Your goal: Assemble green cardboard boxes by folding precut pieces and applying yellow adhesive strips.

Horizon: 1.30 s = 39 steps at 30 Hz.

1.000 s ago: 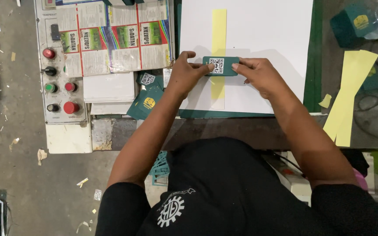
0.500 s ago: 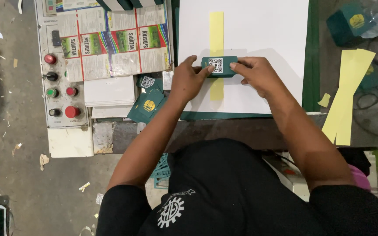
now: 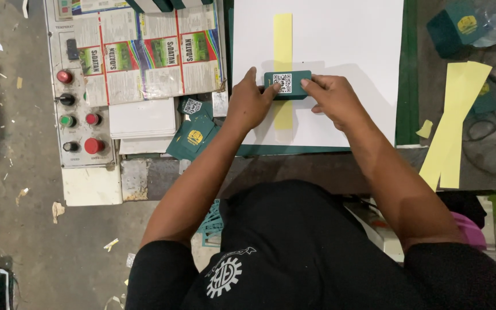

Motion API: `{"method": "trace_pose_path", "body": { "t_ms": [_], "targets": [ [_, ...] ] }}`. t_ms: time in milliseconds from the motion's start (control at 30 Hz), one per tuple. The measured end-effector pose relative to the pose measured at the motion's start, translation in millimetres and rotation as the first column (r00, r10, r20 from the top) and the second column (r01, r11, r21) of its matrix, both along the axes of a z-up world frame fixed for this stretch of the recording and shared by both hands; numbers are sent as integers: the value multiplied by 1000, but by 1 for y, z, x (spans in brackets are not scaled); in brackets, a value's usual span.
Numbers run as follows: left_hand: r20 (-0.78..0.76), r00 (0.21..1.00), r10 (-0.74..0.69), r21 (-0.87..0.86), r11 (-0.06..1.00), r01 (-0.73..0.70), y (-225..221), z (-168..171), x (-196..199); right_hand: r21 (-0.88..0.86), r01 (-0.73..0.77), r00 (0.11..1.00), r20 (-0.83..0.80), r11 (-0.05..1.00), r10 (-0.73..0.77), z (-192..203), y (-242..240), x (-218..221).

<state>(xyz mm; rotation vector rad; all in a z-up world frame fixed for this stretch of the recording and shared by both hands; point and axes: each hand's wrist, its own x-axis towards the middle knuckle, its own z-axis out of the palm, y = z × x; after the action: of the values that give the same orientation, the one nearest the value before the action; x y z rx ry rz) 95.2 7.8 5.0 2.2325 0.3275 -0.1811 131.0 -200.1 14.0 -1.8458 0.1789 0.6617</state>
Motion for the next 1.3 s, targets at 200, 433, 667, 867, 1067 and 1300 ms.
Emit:
{"method": "trace_pose_path", "body": {
  "t_ms": [200,433,667,867,1067,1300],
  "targets": [
    [239,963,-123,176,981,82,8,25,-8,6,11,998,65,1000,-11,-9,-1,-1],
    [484,674,-558,486,812,323,25,16,-10,28,39,990,131,999,-43,-9,2,-4],
    [470,652,-595,466,795,389,30,21,-7,67,28,987,155,997,-38,-44,-9,17],
    [484,630,-607,479,787,390,31,18,-5,210,133,990,-73,969,-120,-29,6,84],
    [479,637,-605,478,788,389,31,19,-7,175,6,996,-84,985,9,-27,24,104],
    [459,658,-597,458,793,401,33,19,-6,44,-226,958,191,973,214,6,18,72]
  ]
}}
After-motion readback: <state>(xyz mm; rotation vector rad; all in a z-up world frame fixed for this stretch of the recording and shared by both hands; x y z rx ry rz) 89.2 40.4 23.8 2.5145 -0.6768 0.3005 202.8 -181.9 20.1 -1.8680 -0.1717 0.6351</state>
